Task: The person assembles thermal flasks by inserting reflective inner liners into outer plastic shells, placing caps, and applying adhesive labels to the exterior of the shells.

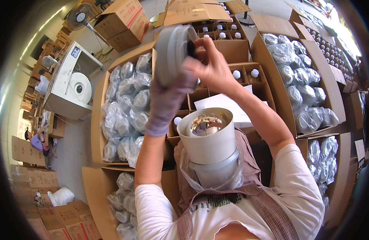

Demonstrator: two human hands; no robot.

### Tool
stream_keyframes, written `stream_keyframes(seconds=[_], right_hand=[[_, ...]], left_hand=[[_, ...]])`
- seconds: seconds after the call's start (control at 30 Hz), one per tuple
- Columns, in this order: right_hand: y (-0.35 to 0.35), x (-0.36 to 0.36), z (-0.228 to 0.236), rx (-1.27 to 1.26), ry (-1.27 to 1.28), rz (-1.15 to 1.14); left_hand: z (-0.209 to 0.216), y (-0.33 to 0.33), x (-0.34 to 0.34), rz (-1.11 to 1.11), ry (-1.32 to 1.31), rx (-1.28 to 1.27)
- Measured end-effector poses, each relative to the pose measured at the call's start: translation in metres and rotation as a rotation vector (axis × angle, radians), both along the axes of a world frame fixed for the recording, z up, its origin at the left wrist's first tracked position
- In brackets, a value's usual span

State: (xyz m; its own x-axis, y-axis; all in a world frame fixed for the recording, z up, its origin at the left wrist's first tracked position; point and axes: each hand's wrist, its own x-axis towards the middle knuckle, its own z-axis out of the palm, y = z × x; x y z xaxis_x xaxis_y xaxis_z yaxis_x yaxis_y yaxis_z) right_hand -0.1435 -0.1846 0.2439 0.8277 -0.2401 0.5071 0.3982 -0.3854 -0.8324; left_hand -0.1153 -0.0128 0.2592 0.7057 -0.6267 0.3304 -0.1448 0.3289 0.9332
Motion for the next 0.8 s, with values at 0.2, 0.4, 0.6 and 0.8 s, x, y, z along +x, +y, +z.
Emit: stream_keyframes(seconds=[0.2,0.4,0.6,0.8], right_hand=[[-0.008,-0.006,-0.003,0.549,0.171,0.222],[0.019,-0.006,0.001,0.432,0.067,0.074],[-0.018,-0.038,-0.02,0.769,0.575,0.55],[-0.016,-0.06,-0.064,0.507,0.243,0.301]], left_hand=[[0.003,-0.012,0.018,0.104,-0.733,-0.021],[-0.008,-0.012,-0.007,0.333,-0.665,0.006],[-0.015,0.018,0.007,0.076,-0.51,0.146],[-0.055,0.072,0.029,-0.3,-0.041,0.097]])
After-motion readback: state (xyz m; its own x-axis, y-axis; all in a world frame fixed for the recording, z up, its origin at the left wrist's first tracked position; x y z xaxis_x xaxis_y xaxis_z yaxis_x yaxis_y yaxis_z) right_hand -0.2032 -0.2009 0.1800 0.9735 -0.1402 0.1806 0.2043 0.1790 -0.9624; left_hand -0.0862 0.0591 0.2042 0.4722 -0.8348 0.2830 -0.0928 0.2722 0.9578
